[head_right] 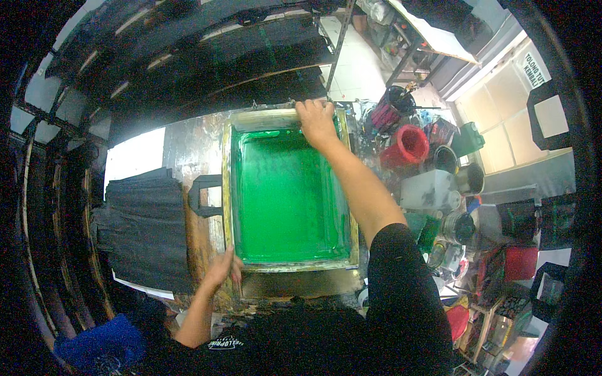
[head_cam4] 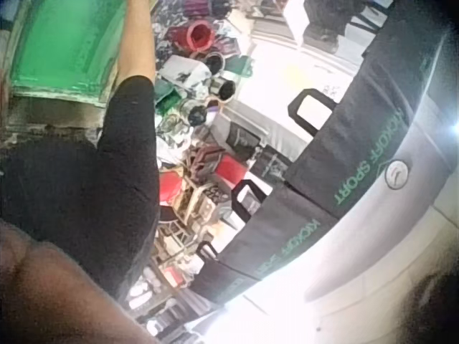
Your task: The person performs screen printing on black tote bags using a green ink-filled screen and a squeegee. They repeatedly pull the squeegee across the screen to transfer the design onto the bags, then lift the screen to reveal the printed logo. Another person assists by moving the printed bags to a drying rack.
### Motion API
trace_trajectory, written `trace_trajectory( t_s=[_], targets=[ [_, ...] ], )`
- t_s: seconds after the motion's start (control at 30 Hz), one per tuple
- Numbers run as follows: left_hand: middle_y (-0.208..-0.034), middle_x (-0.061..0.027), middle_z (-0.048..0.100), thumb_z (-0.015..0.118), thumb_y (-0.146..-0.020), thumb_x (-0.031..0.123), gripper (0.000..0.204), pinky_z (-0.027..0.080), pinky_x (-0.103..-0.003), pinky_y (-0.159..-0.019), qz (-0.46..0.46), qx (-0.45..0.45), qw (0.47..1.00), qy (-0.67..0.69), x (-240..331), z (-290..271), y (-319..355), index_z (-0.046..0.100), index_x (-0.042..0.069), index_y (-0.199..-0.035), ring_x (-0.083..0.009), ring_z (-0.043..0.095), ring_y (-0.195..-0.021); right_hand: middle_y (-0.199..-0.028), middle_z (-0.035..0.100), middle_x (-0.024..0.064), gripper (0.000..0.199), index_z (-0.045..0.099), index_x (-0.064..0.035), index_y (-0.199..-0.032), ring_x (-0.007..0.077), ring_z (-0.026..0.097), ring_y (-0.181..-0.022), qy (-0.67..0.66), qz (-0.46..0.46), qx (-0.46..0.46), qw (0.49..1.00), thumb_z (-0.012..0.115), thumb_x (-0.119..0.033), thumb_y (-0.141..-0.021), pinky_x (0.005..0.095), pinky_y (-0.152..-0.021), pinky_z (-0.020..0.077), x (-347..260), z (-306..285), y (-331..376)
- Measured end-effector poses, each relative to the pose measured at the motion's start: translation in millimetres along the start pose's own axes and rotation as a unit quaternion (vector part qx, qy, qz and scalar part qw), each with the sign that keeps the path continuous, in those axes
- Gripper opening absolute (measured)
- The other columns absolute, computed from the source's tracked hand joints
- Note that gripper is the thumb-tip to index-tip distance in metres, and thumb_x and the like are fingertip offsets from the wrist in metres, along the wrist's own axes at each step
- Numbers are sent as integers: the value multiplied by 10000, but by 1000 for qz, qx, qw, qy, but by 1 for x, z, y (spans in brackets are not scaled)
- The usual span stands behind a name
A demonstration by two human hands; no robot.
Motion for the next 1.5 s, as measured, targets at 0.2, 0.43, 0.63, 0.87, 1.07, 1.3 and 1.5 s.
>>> trace_trajectory(
  t_s=[0.2, 0.43, 0.63, 0.87, 1.07, 1.3, 1.5],
  targets=[
    [-1074, -181, 661, 805, -902, 401, 434, 471, -478, -945, 503, 340, 731, -312, 245, -39, -28, 676, 20, -1065, -385, 612, -1049, -1012, 590, 26, 286, 609, -185, -1167, 219, 581, -1032, 61, -1, 122, 991, 646, -148, -885, 502, -951, 405, -16, 24, 16],
    [-1072, -128, 629, 661, -926, 610, 577, 438, -471, -932, 452, 388, 618, -512, 358, -30, -153, 652, 50, -1065, -329, 589, -1046, -936, 604, 1, 179, 597, -183, -1052, 200, 611, -931, 52, -48, 118, 990, 640, -174, -879, 404, -802, 430, -15, 13, 3],
    [-943, -81, 609, 627, -937, 601, 505, 433, -444, -832, 471, 438, 565, -518, 341, -24, -158, 612, 96, -932, -285, 585, -926, -950, 601, 1, 211, 611, -184, -1086, 203, 604, -923, 51, -65, 130, 988, 646, -183, -877, 409, -796, 433, -21, 6, 22],
    [-911, -73, 589, 658, -895, 622, 525, 433, -429, -792, 464, 427, 580, -516, 286, -1, -119, 609, 99, -914, -275, 572, -880, -920, 593, 4, 170, 613, -195, -1049, 203, 601, -881, 64, -62, 67, 994, 640, -177, -881, 399, -754, 428, -46, -5, 82],
    [-902, -87, 576, 761, -820, 560, 500, 422, -448, -798, 453, 414, 608, -503, 220, 24, -67, 616, 90, -912, -297, 569, -854, -901, 575, 17, 139, 611, -193, -1015, 211, 587, -881, 48, -52, 42, 997, 641, -184, -880, 402, -751, 420, -79, -24, 159],
    [-888, -83, 543, 759, -811, 565, 502, 427, -446, -805, 476, 411, 604, -489, 148, 63, -1, 576, 103, -876, -287, 543, -855, -885, 561, 26, 145, 610, -182, -1011, 223, 580, -860, 39, -40, 31, 998, 644, -189, -870, 409, -746, 420, -111, -51, 255],
    [-890, -90, 544, 790, -789, 535, 486, 428, -467, -826, 472, 381, 636, -478, 93, 88, 42, 591, 98, -868, -301, 545, -870, -887, 552, 31, 151, 615, -162, -1013, 229, 570, -869, 35, -38, -1, 999, 638, -168, -863, 419, -768, 416, -137, -69, 324]
  ],
)
Point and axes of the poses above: each hand's wrist, its own y-axis away from the middle knuckle, its own z-axis out of the palm, x = y × z, the point moved 9 cm from there along -y, towards the middle knuckle
